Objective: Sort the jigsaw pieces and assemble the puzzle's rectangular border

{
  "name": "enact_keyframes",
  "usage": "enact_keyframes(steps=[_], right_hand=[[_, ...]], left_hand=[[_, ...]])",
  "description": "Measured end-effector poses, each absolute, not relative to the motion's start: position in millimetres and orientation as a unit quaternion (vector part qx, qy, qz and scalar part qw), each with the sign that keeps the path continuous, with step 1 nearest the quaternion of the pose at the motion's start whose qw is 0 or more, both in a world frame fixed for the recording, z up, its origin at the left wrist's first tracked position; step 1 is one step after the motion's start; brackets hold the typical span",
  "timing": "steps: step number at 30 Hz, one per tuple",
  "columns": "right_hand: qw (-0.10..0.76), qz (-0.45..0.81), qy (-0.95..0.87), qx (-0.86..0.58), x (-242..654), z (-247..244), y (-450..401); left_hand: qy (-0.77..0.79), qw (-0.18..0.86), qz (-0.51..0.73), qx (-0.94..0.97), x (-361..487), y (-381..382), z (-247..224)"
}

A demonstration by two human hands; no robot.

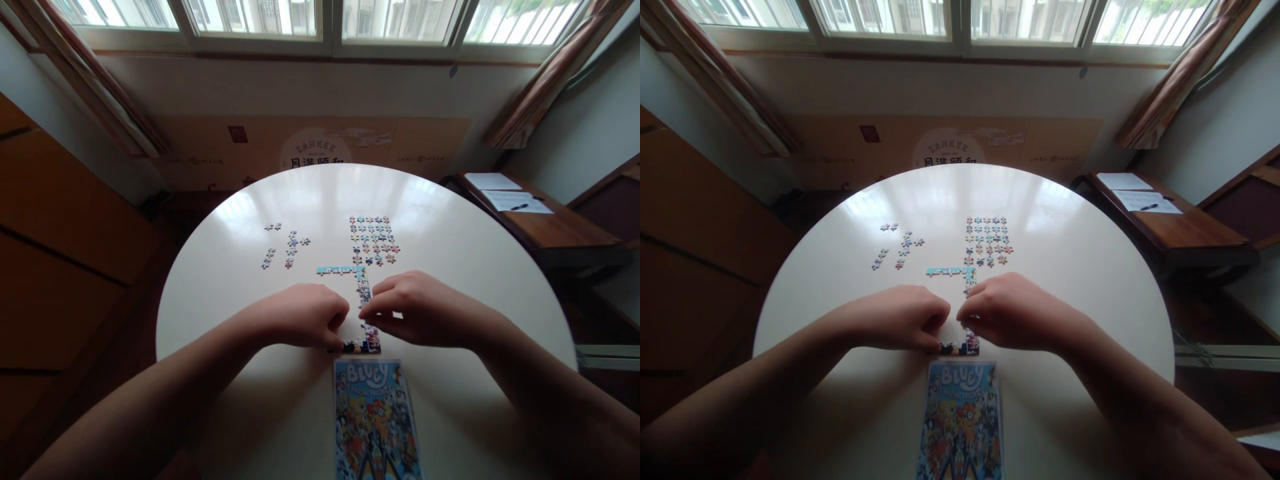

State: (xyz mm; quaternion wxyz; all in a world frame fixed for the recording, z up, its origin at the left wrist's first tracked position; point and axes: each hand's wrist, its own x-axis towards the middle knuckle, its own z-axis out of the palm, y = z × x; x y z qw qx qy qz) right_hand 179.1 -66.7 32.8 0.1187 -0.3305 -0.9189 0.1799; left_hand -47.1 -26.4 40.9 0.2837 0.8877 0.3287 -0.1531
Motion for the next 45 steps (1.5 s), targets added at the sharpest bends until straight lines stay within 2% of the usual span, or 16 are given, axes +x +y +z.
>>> enact_keyframes(steps=[3,10,14,29,45], right_hand=[[0.12,0.163,-0.898,-0.392,190,36,-58],[0.021,0.185,-0.854,-0.486,204,29,-44],[-0.015,0.217,-0.845,-0.489,201,28,-43],[-0.125,0.284,-0.857,-0.411,179,37,-67],[-0.131,0.309,-0.85,-0.406,181,35,-60]], left_hand=[[0.328,0.282,-0.158,0.888,-47,-27,42],[0.328,0.282,-0.11,0.895,-60,-11,49],[0.337,0.27,-0.102,0.896,-69,7,49],[0.329,0.276,-0.258,0.866,-57,-13,45],[0.324,0.311,-0.266,0.853,-60,-9,43]])
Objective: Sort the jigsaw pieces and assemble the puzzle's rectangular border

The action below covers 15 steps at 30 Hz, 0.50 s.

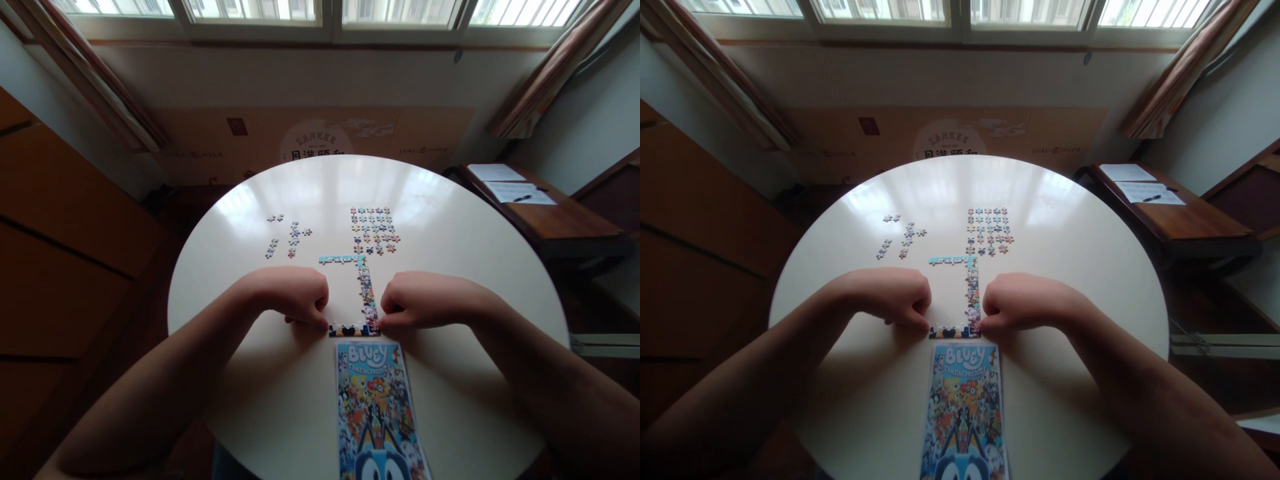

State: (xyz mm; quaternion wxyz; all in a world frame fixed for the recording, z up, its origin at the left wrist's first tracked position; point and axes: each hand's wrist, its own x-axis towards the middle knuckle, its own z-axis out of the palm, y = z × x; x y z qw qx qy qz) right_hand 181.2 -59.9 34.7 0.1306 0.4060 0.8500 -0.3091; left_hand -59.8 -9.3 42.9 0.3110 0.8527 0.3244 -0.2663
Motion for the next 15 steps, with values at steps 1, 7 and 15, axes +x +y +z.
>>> enact_keyframes(steps=[1,7,15], right_hand=[[0.127,-0.311,0.85,0.406,181,34,-60],[0.106,-0.326,0.847,0.407,180,30,-60],[0.125,-0.318,0.833,0.436,182,29,-61]], left_hand=[[0.322,0.311,-0.265,0.854,-60,-10,43],[0.322,0.275,-0.249,0.871,-60,-17,45],[0.357,0.293,-0.219,0.86,-76,-14,57]])
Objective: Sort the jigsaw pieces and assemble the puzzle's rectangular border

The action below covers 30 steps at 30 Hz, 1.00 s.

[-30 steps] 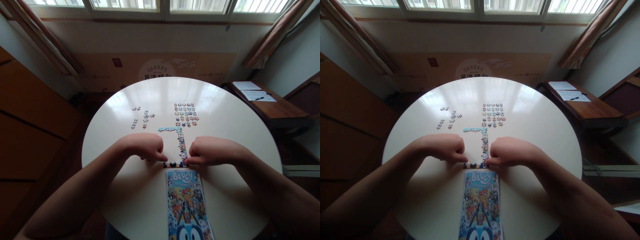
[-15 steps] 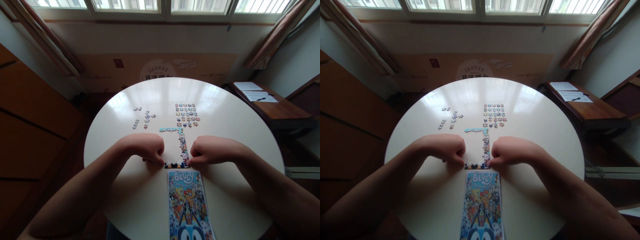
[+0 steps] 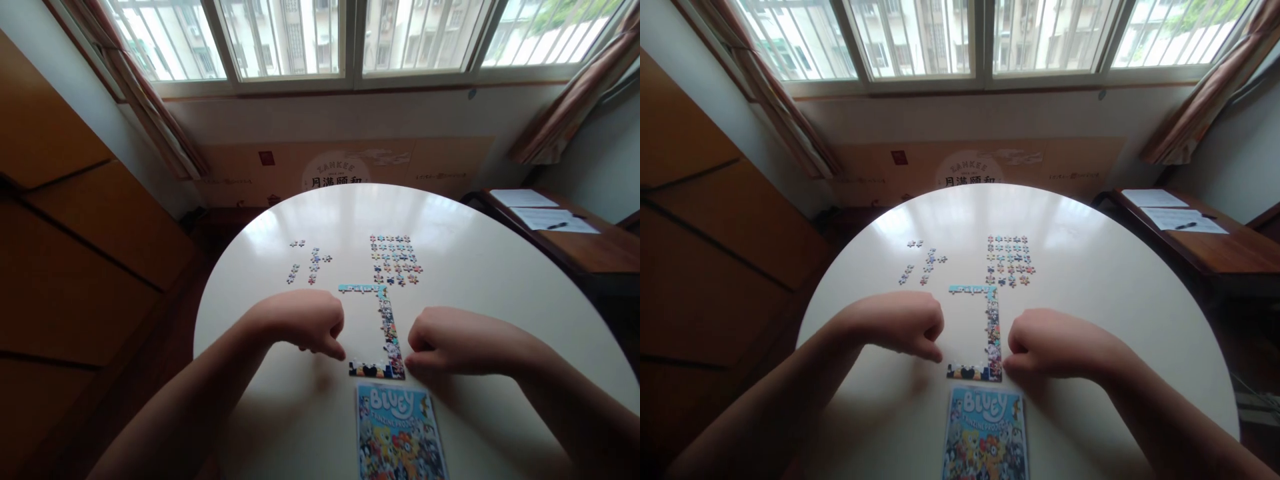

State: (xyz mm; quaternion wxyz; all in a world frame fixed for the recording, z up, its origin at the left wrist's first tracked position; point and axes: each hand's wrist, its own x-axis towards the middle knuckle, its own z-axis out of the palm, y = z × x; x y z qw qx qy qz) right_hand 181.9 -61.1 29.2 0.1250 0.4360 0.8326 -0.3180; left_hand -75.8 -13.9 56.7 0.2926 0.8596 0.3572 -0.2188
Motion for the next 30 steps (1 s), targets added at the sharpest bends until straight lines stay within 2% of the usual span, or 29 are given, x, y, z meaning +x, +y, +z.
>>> enact_keyframes(steps=[3,7,10,16,22,30], right_hand=[[0.124,-0.293,0.828,0.463,186,30,-61],[0.117,-0.27,0.826,0.48,192,32,-62],[0.119,-0.267,0.823,0.487,194,33,-63],[0.12,-0.262,0.822,0.491,197,29,-63],[0.128,-0.258,0.821,0.493,198,26,-63],[0.122,-0.264,0.825,0.484,200,23,-63]], left_hand=[[0.458,0.295,-0.102,0.832,-95,9,59],[0.606,0.178,0.121,0.766,-118,46,49],[0.646,0.13,0.206,0.723,-131,68,35],[0.686,0.113,0.277,0.664,-151,84,20],[0.672,0.156,0.352,0.633,-161,96,8],[0.678,0.105,0.333,0.647,-156,106,-15]])
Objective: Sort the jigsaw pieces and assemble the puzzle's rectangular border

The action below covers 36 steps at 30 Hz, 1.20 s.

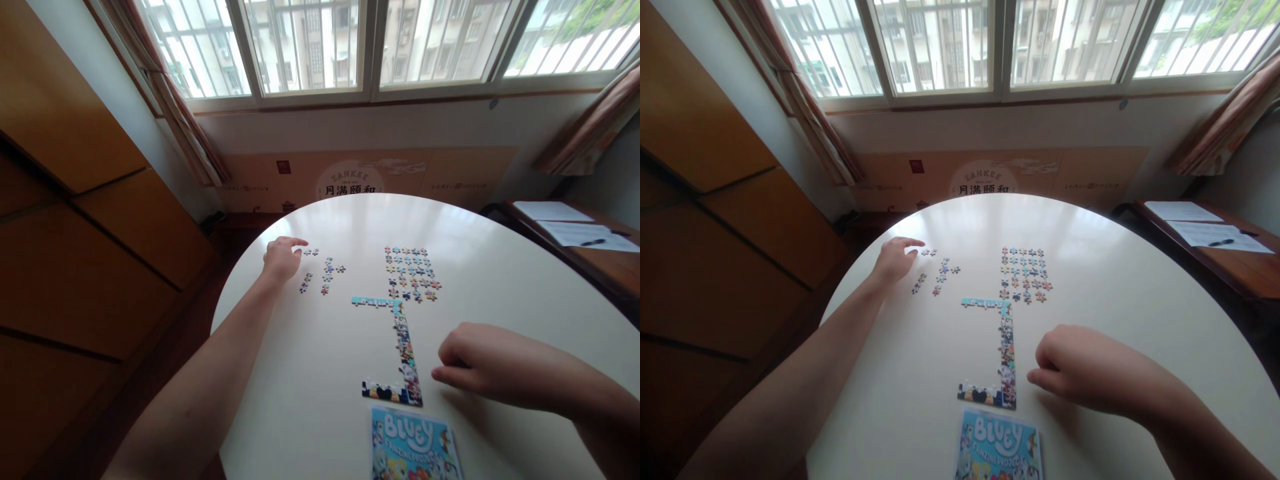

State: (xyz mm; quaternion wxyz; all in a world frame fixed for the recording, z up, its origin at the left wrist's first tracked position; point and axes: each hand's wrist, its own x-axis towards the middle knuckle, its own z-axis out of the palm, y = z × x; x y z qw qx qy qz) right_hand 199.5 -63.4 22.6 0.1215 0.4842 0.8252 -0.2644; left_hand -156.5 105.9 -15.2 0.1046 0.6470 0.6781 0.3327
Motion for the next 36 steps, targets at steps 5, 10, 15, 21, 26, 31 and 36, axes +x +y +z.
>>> enact_keyframes(steps=[5,10,15,21,26,31,36], right_hand=[[0.122,-0.27,0.821,0.489,199,23,-63],[0.126,-0.27,0.818,0.492,199,24,-63],[0.123,-0.267,0.82,0.491,199,24,-62],[0.124,-0.271,0.82,0.489,200,21,-62],[0.119,-0.273,0.82,0.489,202,19,-61],[0.127,-0.277,0.814,0.494,200,21,-62],[0.13,-0.275,0.816,0.491,198,25,-62]], left_hand=[[0.707,0.07,0.3,0.637,-152,103,-18],[0.699,0.083,0.335,0.626,-160,105,-18],[0.676,0.08,0.385,0.624,-159,108,-20],[0.643,0.075,0.441,0.622,-153,107,-19],[0.617,0.093,0.496,0.604,-151,105,-16],[0.588,0.092,0.541,0.594,-142,98,-8],[0.581,0.095,0.549,0.594,-133,91,-3]])
